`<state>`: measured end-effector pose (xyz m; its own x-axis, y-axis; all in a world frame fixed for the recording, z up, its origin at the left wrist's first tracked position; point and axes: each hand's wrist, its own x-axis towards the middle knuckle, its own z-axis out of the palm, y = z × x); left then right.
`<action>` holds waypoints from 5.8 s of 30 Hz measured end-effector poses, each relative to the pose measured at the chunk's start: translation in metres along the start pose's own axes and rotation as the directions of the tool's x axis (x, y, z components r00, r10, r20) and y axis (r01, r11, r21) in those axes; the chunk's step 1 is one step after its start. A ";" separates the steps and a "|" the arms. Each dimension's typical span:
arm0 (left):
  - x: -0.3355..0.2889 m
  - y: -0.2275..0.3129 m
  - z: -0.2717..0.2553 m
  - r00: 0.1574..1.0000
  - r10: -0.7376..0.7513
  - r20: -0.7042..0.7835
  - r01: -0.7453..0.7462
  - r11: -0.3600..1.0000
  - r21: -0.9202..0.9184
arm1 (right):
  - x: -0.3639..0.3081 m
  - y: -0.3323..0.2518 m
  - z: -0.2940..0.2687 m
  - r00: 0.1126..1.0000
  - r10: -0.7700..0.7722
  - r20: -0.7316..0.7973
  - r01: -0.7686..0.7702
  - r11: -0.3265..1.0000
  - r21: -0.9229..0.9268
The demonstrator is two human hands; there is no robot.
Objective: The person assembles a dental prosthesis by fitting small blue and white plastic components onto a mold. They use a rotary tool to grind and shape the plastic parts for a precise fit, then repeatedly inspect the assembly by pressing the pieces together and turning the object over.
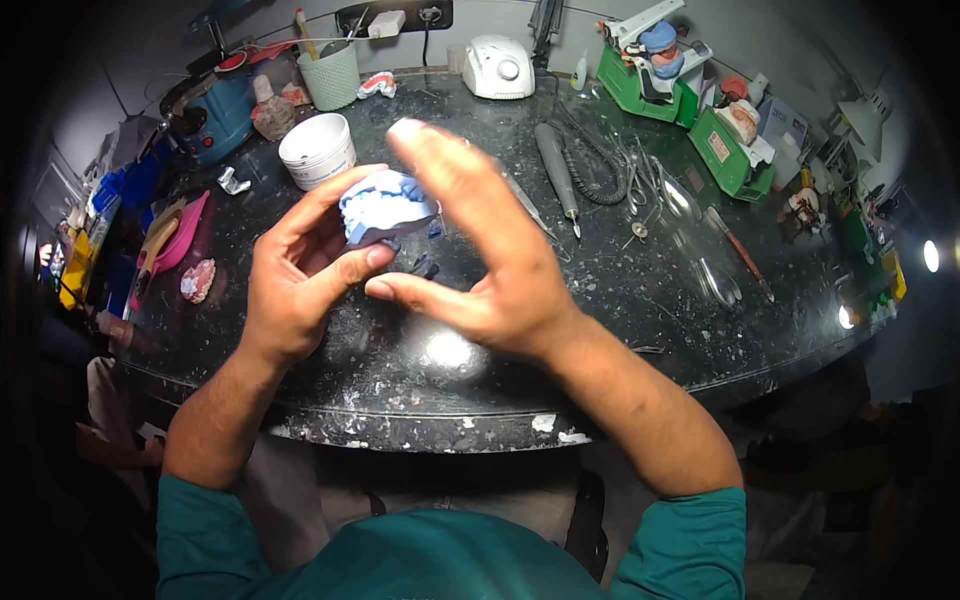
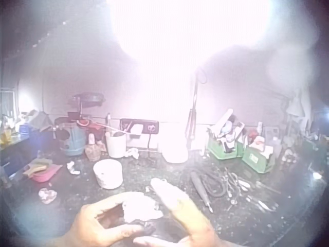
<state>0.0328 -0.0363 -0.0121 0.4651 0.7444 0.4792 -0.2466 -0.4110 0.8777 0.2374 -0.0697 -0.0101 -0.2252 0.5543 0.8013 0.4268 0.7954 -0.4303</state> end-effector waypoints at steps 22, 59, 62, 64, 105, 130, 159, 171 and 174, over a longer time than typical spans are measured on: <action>-0.010 -0.005 -0.001 0.917 0.376 0.130 -0.387 0.920 0.068 | 0.003 -0.011 -0.021 0.987 -0.158 -0.006 0.158 0.987 0.012; 0.000 0.004 -0.002 0.847 0.485 0.217 -0.531 0.787 0.313 | 0.001 -0.005 -0.020 0.958 -0.285 -0.025 0.283 0.958 -0.048; 0.000 0.004 -0.001 0.842 0.497 0.212 -0.540 0.765 0.352 | 0.002 -0.009 -0.018 0.967 -0.248 -0.065 0.245 0.968 -0.046; -0.001 0.004 -0.001 0.856 0.475 0.205 -0.517 0.771 0.371 | 0.002 -0.012 -0.017 0.972 -0.221 -0.082 0.217 0.975 -0.052; -0.011 -0.009 0.012 0.937 0.344 0.067 -0.345 0.938 0.020 | 0.005 -0.007 -0.023 0.904 -0.428 -0.020 0.418 0.892 -0.172; -0.003 0.010 -0.005 0.897 0.415 0.154 -0.436 0.772 0.462 | 0.002 -0.005 -0.018 0.993 -0.117 0.021 0.116 0.992 0.041; -0.006 0.016 -0.009 0.809 0.527 0.259 -0.562 0.569 0.600 | 0.002 -0.002 -0.021 0.977 -0.173 0.125 0.166 0.984 0.068; -0.007 0.021 -0.008 0.834 0.487 0.261 -0.533 0.587 0.609 | 0.001 0.002 -0.016 0.984 -0.156 0.089 0.150 0.986 0.073; -0.002 0.012 -0.006 0.856 0.457 0.242 -0.516 0.719 0.465 | 0.001 0.000 -0.020 0.984 -0.162 0.071 0.161 0.987 0.021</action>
<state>0.0239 -0.0392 -0.0027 0.4910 0.3217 0.8096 -0.0217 -0.9245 0.3806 0.2551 -0.0741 -0.0013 -0.3532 0.4338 0.8289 0.3668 0.8793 -0.3038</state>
